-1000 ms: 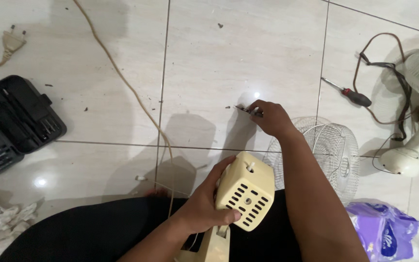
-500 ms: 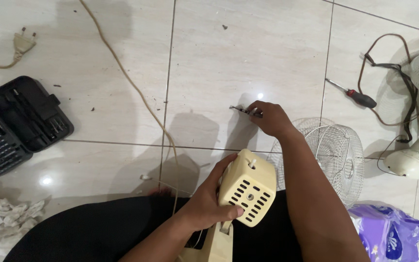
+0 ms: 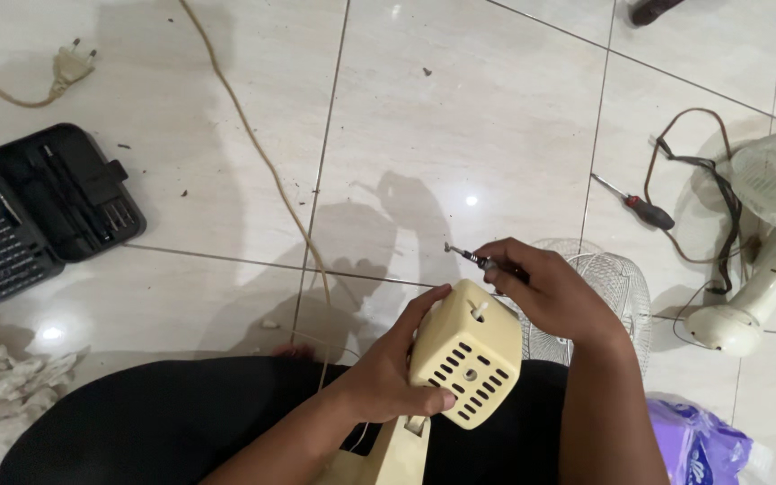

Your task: The person disassembles a small beige electrical appliance, likely a fan motor housing, using a screwdriver. They remove screws, open the casing to reveal internal components, and then reassemble the unit.

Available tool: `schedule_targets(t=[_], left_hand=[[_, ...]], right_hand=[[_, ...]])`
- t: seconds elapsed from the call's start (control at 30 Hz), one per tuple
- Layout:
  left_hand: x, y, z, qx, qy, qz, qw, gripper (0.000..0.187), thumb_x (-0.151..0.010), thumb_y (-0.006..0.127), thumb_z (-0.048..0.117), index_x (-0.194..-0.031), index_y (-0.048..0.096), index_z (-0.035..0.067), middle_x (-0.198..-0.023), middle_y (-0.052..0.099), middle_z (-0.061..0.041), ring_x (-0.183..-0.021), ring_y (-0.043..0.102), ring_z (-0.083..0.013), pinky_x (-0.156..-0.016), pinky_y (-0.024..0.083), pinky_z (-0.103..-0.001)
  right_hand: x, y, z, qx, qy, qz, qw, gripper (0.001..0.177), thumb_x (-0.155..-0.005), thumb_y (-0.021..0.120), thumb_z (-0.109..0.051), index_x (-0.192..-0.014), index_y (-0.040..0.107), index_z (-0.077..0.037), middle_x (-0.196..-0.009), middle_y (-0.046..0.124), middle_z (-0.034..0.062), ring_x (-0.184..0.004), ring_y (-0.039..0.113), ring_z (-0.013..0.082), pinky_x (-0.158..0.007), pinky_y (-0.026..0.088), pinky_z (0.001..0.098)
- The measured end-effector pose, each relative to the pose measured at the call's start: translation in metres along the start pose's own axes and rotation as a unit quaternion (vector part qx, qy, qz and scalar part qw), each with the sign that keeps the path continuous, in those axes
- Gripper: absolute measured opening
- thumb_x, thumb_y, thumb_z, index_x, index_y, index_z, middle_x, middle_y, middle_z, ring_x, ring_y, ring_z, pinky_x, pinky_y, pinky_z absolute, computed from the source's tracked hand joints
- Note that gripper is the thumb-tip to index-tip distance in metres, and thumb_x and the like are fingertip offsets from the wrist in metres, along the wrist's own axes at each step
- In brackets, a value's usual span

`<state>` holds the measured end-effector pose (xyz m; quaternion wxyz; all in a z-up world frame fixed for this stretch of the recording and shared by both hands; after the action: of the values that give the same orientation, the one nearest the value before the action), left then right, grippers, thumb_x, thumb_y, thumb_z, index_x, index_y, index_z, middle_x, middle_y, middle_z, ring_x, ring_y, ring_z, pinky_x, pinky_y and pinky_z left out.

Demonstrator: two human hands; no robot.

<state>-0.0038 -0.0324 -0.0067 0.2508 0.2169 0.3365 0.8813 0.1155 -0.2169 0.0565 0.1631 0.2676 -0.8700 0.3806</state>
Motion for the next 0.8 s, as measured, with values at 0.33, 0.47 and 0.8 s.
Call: schedule_targets(t=[0.33,0.47,0.8], left_hand=[[-0.02,-0.022,-0.013,0.017,-0.011,0.11,0.994,0.116,-0.065,0.079,0.021,-0.163,0.017,0.012,-0.131,0.053,-0.022,-0.121,0.065,-0.037,-0.096,0.062,-0.046],[-0.036,-0.039,-0.033,0.021,-0.023,0.17,0.985,0.107,-0.07,0.073,0.012,-0.164,0.021,0.016,-0.135,0.056,-0.021,-0.12,0.064,-0.0303,-0.093,0.061,-0.04],[-0.042,-0.07,-0.06,0.035,-0.078,0.28,0.956,0.097,-0.076,0.069,0.007,-0.16,0.022,0.016,-0.134,0.057,-0.015,-0.115,0.063,-0.0273,-0.085,0.06,-0.043]], right_hand=[[-0.003,-0.014,0.015,-0.013,-0.006,0.025,1.0,0.028,-0.095,0.064,-0.012,-0.122,0.068,-0.005,-0.084,0.072,0.0082,-0.078,0.063,0.0163,-0.07,0.052,0.031],[-0.015,-0.007,0.023,-0.057,-0.048,0.057,0.996,0.023,-0.1,0.061,-0.016,-0.119,0.067,-0.004,-0.096,0.076,0.0068,-0.093,0.071,0.0149,-0.081,0.055,0.0294],[-0.051,0.028,0.04,-0.149,0.149,-0.059,0.976,0.04,-0.097,0.049,-0.029,-0.133,0.058,-0.013,-0.103,0.08,0.0031,-0.09,0.066,0.0142,-0.067,0.049,0.0316]])
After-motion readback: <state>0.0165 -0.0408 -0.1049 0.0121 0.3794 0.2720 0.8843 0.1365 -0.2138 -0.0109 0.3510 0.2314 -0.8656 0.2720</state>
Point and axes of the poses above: each hand's wrist, its own x-axis away from the middle knuckle, its own y-axis out of the palm, z = x × y, the point moved 4 cm from there along -x, towards the middle knuckle
